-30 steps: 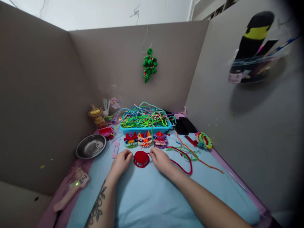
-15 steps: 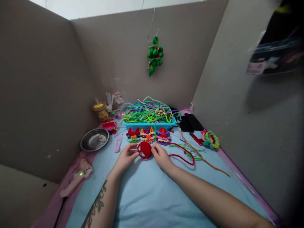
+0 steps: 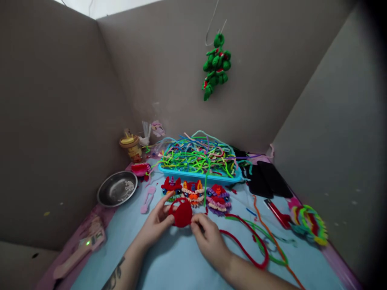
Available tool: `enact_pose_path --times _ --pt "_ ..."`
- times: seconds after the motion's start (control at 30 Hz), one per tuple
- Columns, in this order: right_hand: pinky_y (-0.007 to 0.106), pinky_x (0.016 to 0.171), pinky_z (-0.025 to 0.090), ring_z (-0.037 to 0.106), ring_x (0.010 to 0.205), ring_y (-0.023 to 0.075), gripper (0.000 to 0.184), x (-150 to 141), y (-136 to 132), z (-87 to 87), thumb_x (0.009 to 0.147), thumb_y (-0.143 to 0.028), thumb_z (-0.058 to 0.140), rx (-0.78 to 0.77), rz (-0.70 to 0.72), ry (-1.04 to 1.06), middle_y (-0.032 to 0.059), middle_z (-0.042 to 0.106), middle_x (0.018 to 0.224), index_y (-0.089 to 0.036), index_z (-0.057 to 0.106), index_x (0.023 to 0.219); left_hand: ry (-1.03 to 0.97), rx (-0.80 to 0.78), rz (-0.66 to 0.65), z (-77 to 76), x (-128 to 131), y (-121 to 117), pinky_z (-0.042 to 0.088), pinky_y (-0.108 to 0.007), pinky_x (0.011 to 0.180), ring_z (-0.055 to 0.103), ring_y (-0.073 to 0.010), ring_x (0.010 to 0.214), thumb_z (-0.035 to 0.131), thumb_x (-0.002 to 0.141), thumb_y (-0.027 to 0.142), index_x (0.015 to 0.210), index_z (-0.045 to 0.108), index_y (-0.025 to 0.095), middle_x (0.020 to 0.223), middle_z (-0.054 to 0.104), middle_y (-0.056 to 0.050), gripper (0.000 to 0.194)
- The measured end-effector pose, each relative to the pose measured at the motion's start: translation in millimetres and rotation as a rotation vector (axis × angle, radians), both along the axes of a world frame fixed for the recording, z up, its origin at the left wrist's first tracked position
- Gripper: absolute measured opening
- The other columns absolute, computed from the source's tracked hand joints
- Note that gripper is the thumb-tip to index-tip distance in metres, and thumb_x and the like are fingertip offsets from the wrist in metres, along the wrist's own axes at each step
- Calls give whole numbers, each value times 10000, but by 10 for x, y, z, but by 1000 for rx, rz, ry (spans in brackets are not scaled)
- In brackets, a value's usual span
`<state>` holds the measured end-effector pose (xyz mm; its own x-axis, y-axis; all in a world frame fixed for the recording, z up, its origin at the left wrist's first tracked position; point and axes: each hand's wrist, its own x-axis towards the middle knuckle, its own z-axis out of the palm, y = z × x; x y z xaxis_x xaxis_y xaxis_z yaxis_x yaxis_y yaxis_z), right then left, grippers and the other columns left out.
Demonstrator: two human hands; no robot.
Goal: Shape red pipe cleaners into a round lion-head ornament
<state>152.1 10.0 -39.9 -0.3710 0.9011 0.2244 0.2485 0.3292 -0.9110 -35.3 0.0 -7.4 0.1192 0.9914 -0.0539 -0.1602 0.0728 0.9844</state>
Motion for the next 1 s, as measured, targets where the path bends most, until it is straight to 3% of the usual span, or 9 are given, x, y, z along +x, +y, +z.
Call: enact_pose_path --times 0.1,0.23,0.43,0.5,0.6,0.73,0.8,0.9,1.0 --pt "267 703 393 521 794 169 114 29 -42 16 841 -148 437 99 59 -9 28 572 798 -206 513 779 12 -34 -67 59 -19 -13 445 -295 739 612 -222 863 676 710 410 1320 425 196 1026 656 -114 694" --pt "281 699 397 512 794 178 130 -1 -52 7 833 -131 443 126 89 -47 29 557 779 -214 515 764 2 -63 -64 65 -53 -44 442 -323 761 610 -262 897 704 662 435 1208 554 167 978 671 -114 627" --pt "286 710 390 493 782 172 140 -17 -46 27 862 -188 409 179 70 -24 31 528 782 -202 491 750 -163 -74 33 -42 -42 -71 426 -270 675 606 -179 700 739 628 320 971 641 157 790 681 -61 393" --pt "269 673 396 487 727 156 139 1 -27 73 882 -231 380 134 -18 52 22 511 773 -201 484 794 -196 -72 32 -61 -33 -83 412 -246 651 589 -152 667 745 620 297 861 640 153 756 669 -42 299" --pt "247 598 382 454 642 138 143 22 10 189 868 -318 418 23 -199 165 -4 472 716 -196 491 885 -198 -65 -16 -59 -27 -120 404 -239 647 580 -144 669 753 610 285 855 630 150 763 662 -38 306" --pt "224 477 294 336 486 104 309 7 1 324 755 -390 564 -172 -137 203 -70 343 546 -167 569 968 -164 -75 -128 -33 -32 -214 403 -240 643 576 -143 660 754 608 301 862 625 147 765 664 -37 324" --pt "223 480 291 345 485 99 297 -17 -43 348 733 -399 580 -226 -112 213 -65 372 529 -158 607 903 -129 -69 -162 -17 -38 -268 406 -244 646 578 -148 665 752 607 312 865 624 148 774 667 -38 332" --pt "227 523 336 413 538 104 234 -50 -144 367 734 -384 584 -228 -87 251 -33 473 573 -154 605 769 -96 -47 -186 9 -47 -330 409 -248 655 581 -151 674 745 611 310 869 630 147 782 668 -40 325" --pt "222 536 350 426 554 104 189 -57 -232 420 735 -343 579 -193 -107 247 -31 483 579 -159 565 693 -90 -25 -208 33 -51 -358 402 -246 647 574 -146 653 732 619 303 853 636 144 748 663 -34 299"
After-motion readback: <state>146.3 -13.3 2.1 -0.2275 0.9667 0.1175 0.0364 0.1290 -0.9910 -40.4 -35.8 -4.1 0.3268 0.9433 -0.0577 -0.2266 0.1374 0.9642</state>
